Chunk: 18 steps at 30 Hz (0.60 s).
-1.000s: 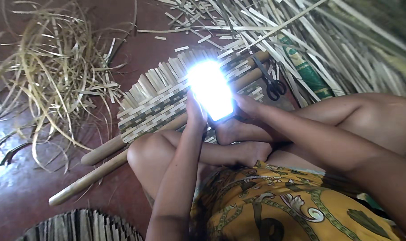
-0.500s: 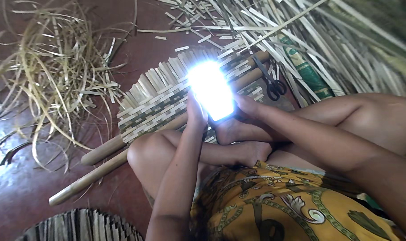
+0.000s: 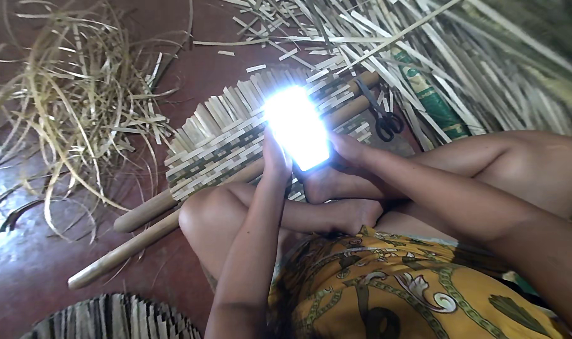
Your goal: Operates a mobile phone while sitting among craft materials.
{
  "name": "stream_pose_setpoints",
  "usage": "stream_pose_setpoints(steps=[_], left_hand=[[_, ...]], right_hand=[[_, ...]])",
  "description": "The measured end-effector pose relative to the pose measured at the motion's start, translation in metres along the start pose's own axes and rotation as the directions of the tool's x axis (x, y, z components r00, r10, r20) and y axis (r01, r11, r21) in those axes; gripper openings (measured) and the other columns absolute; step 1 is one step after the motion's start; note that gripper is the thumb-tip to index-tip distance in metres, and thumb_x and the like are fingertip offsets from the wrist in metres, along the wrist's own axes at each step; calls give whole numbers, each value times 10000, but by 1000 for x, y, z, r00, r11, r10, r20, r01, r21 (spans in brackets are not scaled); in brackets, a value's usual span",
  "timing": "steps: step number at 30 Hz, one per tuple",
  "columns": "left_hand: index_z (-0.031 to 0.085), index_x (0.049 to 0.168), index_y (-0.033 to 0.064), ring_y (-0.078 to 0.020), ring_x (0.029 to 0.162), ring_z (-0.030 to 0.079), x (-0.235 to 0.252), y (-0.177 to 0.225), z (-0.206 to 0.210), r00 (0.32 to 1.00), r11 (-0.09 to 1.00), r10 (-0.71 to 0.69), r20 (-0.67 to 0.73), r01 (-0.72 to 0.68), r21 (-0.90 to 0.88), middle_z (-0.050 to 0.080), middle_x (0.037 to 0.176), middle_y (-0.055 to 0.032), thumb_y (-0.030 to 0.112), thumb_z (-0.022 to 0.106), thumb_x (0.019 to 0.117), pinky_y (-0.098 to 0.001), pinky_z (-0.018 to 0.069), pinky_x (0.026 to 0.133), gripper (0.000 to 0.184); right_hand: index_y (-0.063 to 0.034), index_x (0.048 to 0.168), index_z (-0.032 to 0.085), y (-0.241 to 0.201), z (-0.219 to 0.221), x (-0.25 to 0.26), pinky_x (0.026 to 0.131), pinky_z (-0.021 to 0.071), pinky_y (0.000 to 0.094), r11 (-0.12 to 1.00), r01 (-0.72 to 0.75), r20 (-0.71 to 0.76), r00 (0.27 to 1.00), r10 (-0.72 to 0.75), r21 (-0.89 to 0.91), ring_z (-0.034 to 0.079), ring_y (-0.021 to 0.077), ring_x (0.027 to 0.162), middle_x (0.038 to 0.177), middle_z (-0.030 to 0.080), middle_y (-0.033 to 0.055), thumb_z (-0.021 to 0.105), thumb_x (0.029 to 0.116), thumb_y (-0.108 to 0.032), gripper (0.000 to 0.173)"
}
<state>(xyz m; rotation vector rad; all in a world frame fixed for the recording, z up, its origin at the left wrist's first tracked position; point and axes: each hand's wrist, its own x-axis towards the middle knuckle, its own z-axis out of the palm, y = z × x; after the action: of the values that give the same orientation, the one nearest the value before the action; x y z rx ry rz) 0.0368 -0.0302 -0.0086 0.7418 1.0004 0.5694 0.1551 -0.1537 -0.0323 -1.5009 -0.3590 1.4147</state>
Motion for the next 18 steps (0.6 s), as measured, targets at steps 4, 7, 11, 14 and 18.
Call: stream_pose_setpoints(steps=[4,7,11,14,18], left_hand=[[447,1457,115,-182,1289,532,-3,2,1,1000,1000,-7,12,7,1,536,1419,-91,378,241,1122,-419,466,1056,473],[438,1468,117,-175,1287,537,-4,3,1,1000,1000,-2,28,2,-13,537,1421,-89,388,233,1126,-408,468,1061,483],[438,1465,120,-175,1284,536,-2,2,1,999,1000,-1,41,1,-19,538,1416,-88,378,241,1125,-412,466,1057,471],[438,1465,117,-180,1287,533,-2,2,1,999,1000,-9,31,10,-19,530,1423,-91,377,251,1124,-412,466,1058,468],[435,1465,114,-189,1291,528,0,2,1,999,999,-28,18,28,-18,523,1430,-93,390,261,1119,-425,465,1053,476]], right_hand=[[-59,1375,527,4,-5,4,936,564,361,1000,22,35,999,-23,17,659,144,1085,1186,658,90,176,1132,-405,549],[-66,1328,549,1,-3,3,893,569,344,1000,11,24,1000,-11,17,668,136,1029,1120,667,78,175,1132,-413,546],[-65,1302,560,-1,-4,3,878,566,339,1000,-2,19,1000,2,-5,666,132,1005,1091,666,72,171,1130,-423,556],[-61,1333,550,-2,-4,1,888,573,352,1000,-9,37,999,9,10,670,145,1029,1125,667,86,165,1130,-419,563],[-53,1348,533,-7,-3,-1,876,587,420,998,-63,49,997,61,23,674,201,1051,1164,651,123,154,1125,-453,595]])
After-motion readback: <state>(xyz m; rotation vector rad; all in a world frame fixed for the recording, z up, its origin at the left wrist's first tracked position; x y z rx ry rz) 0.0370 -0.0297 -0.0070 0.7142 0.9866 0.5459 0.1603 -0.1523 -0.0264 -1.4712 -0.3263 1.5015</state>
